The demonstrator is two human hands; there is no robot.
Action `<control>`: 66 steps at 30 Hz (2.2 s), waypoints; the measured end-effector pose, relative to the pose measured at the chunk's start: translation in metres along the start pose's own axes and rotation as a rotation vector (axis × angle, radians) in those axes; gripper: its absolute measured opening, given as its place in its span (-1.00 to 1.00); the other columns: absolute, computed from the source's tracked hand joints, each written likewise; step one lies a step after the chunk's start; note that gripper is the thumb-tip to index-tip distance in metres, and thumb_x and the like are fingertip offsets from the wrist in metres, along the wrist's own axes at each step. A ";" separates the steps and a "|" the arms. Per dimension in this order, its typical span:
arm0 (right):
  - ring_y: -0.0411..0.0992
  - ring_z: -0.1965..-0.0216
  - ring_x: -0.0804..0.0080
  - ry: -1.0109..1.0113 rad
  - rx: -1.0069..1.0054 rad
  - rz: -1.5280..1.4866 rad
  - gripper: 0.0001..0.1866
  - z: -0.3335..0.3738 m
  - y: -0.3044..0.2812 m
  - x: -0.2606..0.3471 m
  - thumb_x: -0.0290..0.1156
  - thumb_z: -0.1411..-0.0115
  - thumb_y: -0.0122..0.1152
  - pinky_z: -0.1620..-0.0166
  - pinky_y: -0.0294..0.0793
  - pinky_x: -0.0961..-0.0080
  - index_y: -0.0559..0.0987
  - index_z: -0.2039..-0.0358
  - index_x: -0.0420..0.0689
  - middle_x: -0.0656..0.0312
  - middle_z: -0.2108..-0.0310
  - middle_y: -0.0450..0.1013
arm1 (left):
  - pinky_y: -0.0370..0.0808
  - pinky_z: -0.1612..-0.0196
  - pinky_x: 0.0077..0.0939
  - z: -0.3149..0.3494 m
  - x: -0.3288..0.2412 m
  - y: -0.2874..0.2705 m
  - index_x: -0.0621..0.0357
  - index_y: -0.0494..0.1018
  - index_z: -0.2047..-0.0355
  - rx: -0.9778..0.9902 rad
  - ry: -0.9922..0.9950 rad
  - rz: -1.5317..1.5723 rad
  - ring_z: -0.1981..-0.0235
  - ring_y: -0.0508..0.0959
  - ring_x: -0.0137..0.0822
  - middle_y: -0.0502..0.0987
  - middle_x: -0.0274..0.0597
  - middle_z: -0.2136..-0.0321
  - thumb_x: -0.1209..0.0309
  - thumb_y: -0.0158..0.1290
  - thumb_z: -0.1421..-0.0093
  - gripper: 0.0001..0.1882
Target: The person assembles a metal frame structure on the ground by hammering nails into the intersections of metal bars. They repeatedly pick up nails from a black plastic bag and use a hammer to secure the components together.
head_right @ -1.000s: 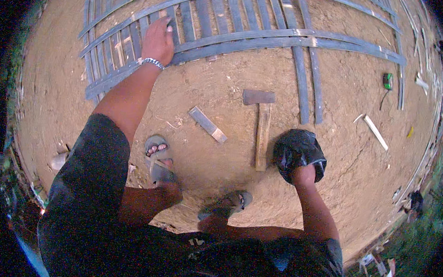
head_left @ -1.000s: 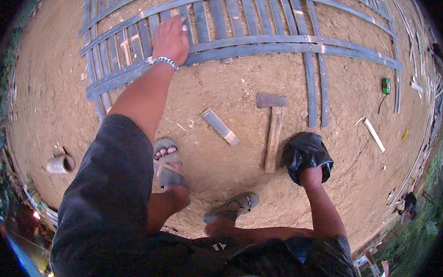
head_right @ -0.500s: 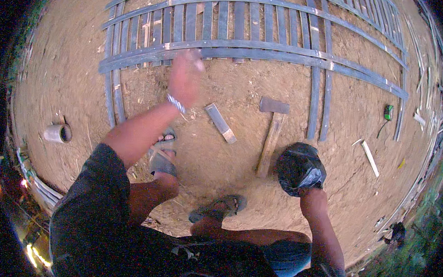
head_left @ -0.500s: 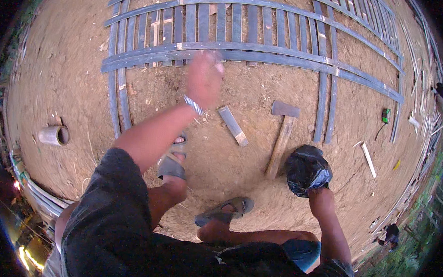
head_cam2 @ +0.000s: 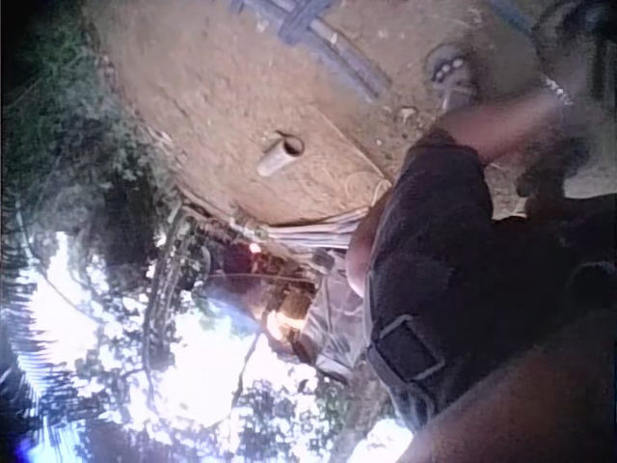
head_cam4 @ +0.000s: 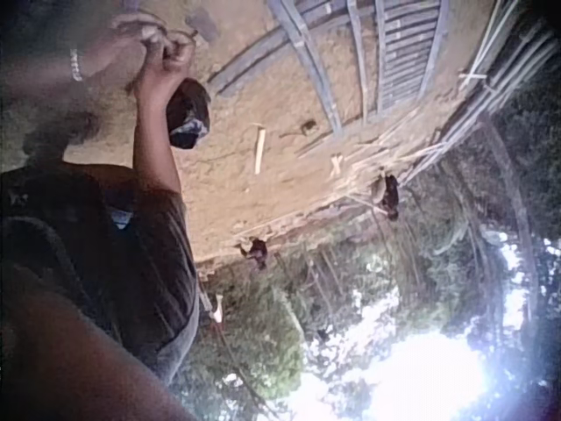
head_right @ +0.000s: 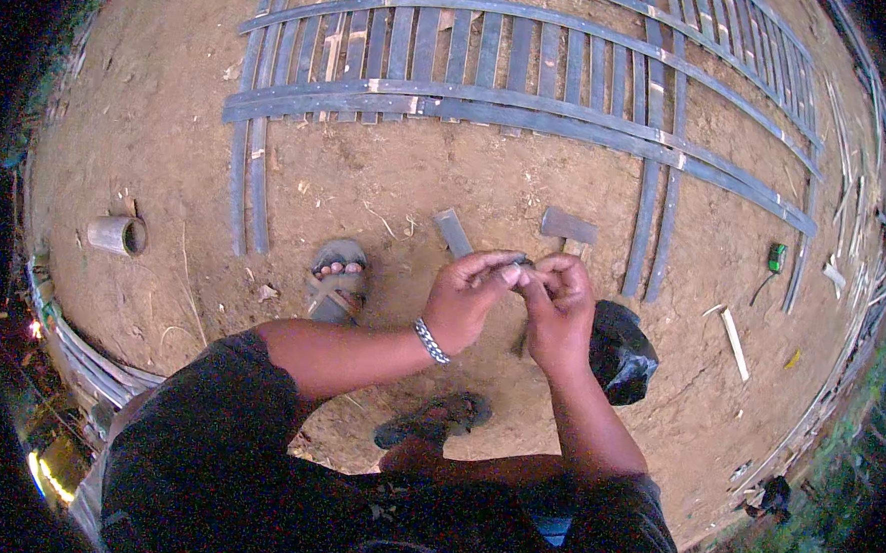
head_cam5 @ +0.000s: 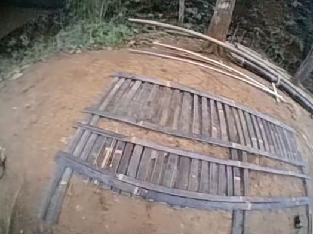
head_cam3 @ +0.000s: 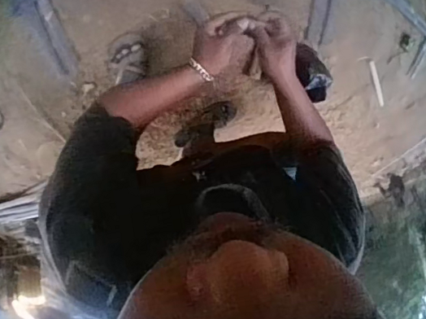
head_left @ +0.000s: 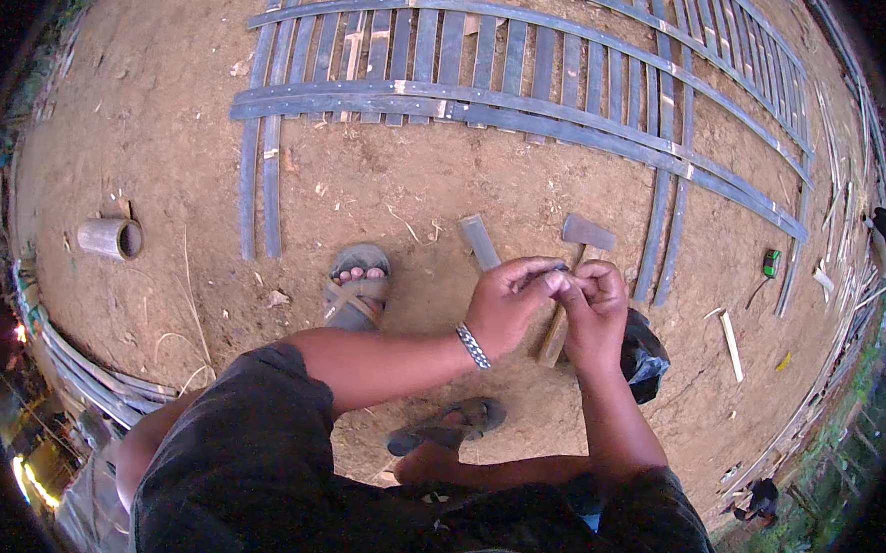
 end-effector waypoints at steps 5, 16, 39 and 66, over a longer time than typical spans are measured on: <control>0.56 0.12 0.40 0.020 0.012 0.037 -0.73 -0.015 0.016 -0.024 -0.64 -0.27 0.25 0.02 0.56 0.44 0.40 0.08 -0.20 0.07 0.12 0.55 | 0.53 0.15 -0.48 -0.020 -0.007 -0.035 0.27 0.62 0.16 -0.033 0.011 -0.226 0.26 0.59 -0.47 0.67 -0.26 0.28 0.31 0.16 -0.34 -0.75; 0.34 -0.17 -0.07 -0.234 -0.236 1.053 -0.39 0.016 -0.078 -0.067 -0.50 -0.12 0.40 -0.20 0.37 0.16 0.37 -0.16 -0.23 -0.12 -0.12 0.36 | 0.44 0.06 -0.13 -0.188 -0.160 -0.117 0.19 0.50 0.31 -0.019 0.977 -1.132 0.19 0.55 0.04 0.57 -0.01 0.30 0.31 0.17 -0.24 -0.80; 0.22 -0.22 -0.18 0.061 -0.384 1.043 -0.26 0.011 -0.057 -0.098 -0.41 -0.07 0.34 -0.26 0.22 -0.01 0.31 -0.30 -0.09 -0.10 -0.22 0.24 | 0.36 -0.02 0.00 -0.227 -0.115 -0.096 0.09 0.48 0.32 0.703 0.945 -1.626 0.08 0.50 -0.02 0.53 -0.12 0.21 0.40 0.31 0.02 -0.73; 0.41 -0.11 -0.20 0.313 -0.905 0.957 -0.35 0.048 -0.007 -0.137 -0.35 -0.24 0.26 -0.18 0.42 0.07 0.30 -0.33 -0.10 -0.19 -0.08 0.42 | 0.36 -0.03 -0.17 -0.216 -0.123 -0.092 0.02 0.66 0.40 0.648 1.092 -1.431 0.11 0.52 -0.17 0.61 -0.29 0.31 0.31 0.29 -0.08 -0.89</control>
Point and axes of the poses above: each hand's wrist, its own z-axis away from the middle knuckle, its own y-axis out of the palm, x = y × z, the point moved 7 cm from there along -z, towards the middle knuckle
